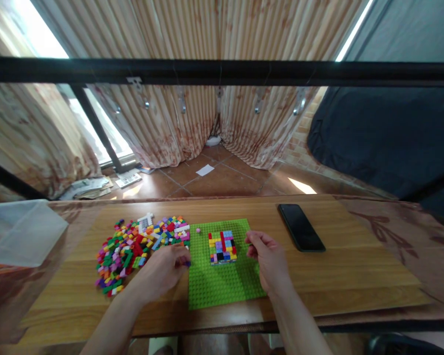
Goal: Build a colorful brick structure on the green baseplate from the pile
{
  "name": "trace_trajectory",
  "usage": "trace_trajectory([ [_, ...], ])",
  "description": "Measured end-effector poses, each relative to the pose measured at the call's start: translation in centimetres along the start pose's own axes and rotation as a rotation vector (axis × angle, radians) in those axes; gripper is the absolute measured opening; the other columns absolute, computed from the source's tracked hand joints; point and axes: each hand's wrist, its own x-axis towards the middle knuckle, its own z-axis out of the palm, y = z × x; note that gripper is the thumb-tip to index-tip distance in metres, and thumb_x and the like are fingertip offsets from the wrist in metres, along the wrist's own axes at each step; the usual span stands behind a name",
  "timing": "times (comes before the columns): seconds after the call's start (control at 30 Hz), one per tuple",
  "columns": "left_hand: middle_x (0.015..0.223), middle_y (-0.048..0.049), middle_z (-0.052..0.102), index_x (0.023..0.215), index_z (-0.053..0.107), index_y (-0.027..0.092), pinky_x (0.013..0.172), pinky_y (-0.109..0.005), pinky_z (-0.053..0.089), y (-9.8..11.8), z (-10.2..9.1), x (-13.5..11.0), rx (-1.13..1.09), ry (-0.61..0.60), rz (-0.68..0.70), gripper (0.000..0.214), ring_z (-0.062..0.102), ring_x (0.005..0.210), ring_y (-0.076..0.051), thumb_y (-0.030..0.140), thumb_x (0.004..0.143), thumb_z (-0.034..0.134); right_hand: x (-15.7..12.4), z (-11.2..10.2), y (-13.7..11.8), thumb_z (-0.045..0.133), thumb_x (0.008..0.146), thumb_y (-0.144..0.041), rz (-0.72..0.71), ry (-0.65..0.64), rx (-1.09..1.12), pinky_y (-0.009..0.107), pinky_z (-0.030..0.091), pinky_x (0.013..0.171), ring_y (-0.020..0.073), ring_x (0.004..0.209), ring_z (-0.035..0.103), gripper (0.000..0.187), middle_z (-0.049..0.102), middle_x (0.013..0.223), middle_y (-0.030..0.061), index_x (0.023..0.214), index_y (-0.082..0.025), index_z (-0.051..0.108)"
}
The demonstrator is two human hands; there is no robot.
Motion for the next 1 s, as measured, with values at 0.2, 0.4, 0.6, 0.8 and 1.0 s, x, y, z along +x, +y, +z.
trace_trajectory([
  [0.2, 0.08, -0.0031, 0.068, 0.08, 0.067, 0.018, 0.071, -0.024, 0.041, -1.3, -0.5, -0.3, -0.103, 0.094, 0.025, 0.021, 0.06, 0.077, -0.015, 0.007, 0.077, 0.049, -0.2, 0.5, 0.3, 0.077, 0.066, -0.04, -0.242, 0.102, -0.029, 0.02, 0.04, 0.047, 0.0069, 0.049, 0.046, 0.024, 0.062, 0.066, -0.0005, 0.072, -0.017, 0.069],
  [0.4, 0.08, -0.002, 0.068, 0.085, 0.068, 0.019, 0.07, -0.024, 0.042, -3.0, -2.0, -0.6, -0.045, 0.27, -0.142, 0.025, 0.061, 0.077, -0.015, 0.007, 0.076, 0.049, -0.3, 0.6, 1.0, 0.075, 0.07, -0.038, -0.286, 0.105, -0.076, 0.022, 0.04, 0.052, 0.0087, 0.054, 0.047, 0.023, 0.062, 0.066, 0.0003, 0.077, -0.018, 0.069],
  [0.6, 0.09, -0.0035, 0.07, 0.088, 0.068, 0.02, 0.078, -0.027, 0.044, -2.9, -1.6, -0.5, 0.024, 0.291, -0.187, 0.026, 0.063, 0.086, -0.018, 0.007, 0.076, 0.05, -0.4, 0.9, 1.4, 0.075, 0.07, -0.039, -0.248, 0.076, -0.091, 0.021, 0.039, 0.053, 0.0082, 0.054, 0.046, 0.023, 0.06, 0.064, -0.0008, 0.077, -0.018, 0.069],
  [0.8, 0.098, -0.0051, 0.068, 0.093, 0.067, 0.023, 0.081, -0.03, 0.045, -2.6, -0.4, 0.0, 0.102, 0.254, -0.149, 0.025, 0.063, 0.092, -0.021, 0.01, 0.077, 0.053, -0.6, 1.1, 1.7, 0.076, 0.069, -0.038, -0.231, 0.062, -0.11, 0.021, 0.039, 0.052, 0.0084, 0.055, 0.047, 0.023, 0.062, 0.068, 0.0005, 0.078, -0.018, 0.069],
  [1.0, 0.092, -0.0049, 0.065, 0.085, 0.065, 0.022, 0.072, -0.028, 0.042, -1.9, 0.1, 0.3, 0.136, 0.236, -0.163, 0.023, 0.062, 0.085, -0.02, 0.007, 0.074, 0.051, -0.5, 1.1, 1.8, 0.076, 0.069, -0.04, -0.226, 0.065, -0.123, 0.021, 0.039, 0.051, 0.0082, 0.054, 0.046, 0.025, 0.062, 0.068, 0.0005, 0.077, -0.017, 0.069],
])
